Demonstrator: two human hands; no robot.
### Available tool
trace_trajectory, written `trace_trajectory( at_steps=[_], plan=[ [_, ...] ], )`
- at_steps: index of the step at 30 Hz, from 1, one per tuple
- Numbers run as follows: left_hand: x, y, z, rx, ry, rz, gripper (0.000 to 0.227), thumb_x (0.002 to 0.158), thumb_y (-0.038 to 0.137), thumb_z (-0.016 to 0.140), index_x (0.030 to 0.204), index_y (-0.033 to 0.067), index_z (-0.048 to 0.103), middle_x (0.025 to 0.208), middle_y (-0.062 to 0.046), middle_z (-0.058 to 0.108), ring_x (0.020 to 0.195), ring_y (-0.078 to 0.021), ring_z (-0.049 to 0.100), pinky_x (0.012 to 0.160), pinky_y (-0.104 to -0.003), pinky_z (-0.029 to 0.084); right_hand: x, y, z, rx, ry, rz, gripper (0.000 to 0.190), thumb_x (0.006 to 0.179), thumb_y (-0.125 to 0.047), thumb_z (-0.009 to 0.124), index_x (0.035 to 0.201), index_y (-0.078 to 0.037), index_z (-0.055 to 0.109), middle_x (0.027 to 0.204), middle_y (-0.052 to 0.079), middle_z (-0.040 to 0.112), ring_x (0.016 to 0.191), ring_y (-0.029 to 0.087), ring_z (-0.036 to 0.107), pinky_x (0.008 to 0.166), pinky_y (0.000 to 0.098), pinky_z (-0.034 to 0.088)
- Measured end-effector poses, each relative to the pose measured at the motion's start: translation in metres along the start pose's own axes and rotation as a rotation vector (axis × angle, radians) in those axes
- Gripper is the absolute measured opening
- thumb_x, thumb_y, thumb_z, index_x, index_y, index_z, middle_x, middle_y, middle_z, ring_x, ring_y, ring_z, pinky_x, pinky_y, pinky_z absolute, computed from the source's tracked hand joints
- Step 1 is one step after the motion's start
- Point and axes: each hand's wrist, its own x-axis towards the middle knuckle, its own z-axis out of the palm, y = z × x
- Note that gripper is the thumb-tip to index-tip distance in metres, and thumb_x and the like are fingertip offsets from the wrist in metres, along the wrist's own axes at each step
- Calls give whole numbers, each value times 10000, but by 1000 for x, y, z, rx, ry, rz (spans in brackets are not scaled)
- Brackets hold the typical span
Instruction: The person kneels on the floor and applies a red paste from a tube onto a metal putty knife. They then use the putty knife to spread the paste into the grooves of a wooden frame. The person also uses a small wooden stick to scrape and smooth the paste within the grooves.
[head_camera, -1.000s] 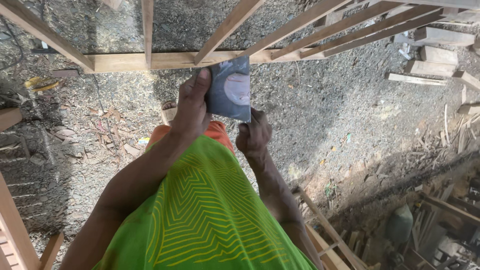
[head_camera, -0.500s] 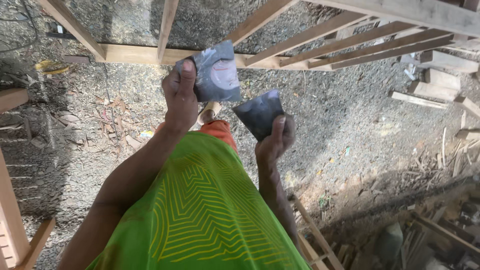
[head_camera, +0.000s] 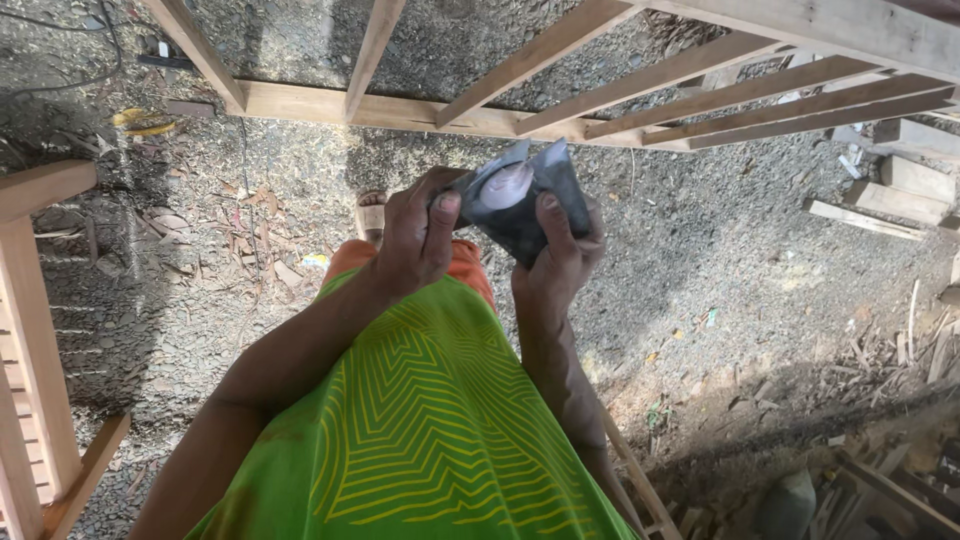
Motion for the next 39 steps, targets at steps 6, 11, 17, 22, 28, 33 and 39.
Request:
trace_trajectory(
  at_steps=[6, 11, 17, 22, 28, 33, 39],
  plan=[
    [-12, -7, -13, 50, -95, 200, 336, 1196, 227, 393, 1239, -40, 592, 1122, -186, 689, 930, -255, 732, 796, -349, 595, 13, -15, -3, 92, -64, -173, 126, 893, -4, 748, 994, -11, 674, 936, 92, 694, 859, 219, 720, 787, 355, 643],
    [-11, -23, 3, -639, 165, -546, 411, 1186, 301, 489, 1188, -66, 675, 906, -126, 657, 801, -174, 631, 749, -363, 548, 23, -35, -20, -316, -238, -728, 103, 930, -61, 642, 995, -31, 716, 948, 18, 694, 738, 100, 673, 581, 262, 561],
    [25, -33, 18, -1303, 223, -748, 392, 1098, 318, 534, 1198, -52, 616, 1053, -149, 721, 921, -194, 740, 839, -332, 633, 50, -39, -33, -948, -920, -1323, 268, 1019, -127, 709, 1231, -81, 552, 1143, 121, 622, 935, 248, 686, 772, 382, 645],
    [63, -12, 4, -1387, 304, -729, 408, 1080, 325, 554, 1221, -55, 601, 1104, -151, 719, 987, -210, 740, 895, -339, 628, 105, -25, -23, -1007, -1033, -1428, 321, 1006, -134, 712, 1277, -76, 549, 1142, 137, 622, 946, 303, 690, 769, 386, 660],
    [91, 27, -32, -1107, 373, -526, 491, 1086, 390, 563, 1289, -54, 611, 1151, -140, 713, 1059, -225, 712, 984, -384, 598, 156, 11, -10, -825, -990, -1083, 234, 1040, -177, 668, 1213, -25, 624, 1055, 129, 690, 824, 217, 690, 613, 297, 598],
    [107, 15, -25, -826, 574, -553, 482, 1095, 392, 557, 1289, -44, 622, 1161, -138, 707, 1059, -217, 689, 990, -384, 573, 136, 21, 12, -673, -775, -684, 264, 1122, -231, 464, 1198, 1, 563, 1121, 208, 643, 911, 265, 664, 675, 361, 582],
    [116, -1, -27, -713, 674, -456, 433, 1119, 365, 544, 1251, -39, 628, 1152, -140, 714, 1045, -230, 701, 984, -378, 588, 145, 36, 53, -657, -947, -658, 302, 1124, -179, 454, 1201, 84, 582, 1127, 248, 675, 920, 335, 716, 699, 418, 614]
  ],
)
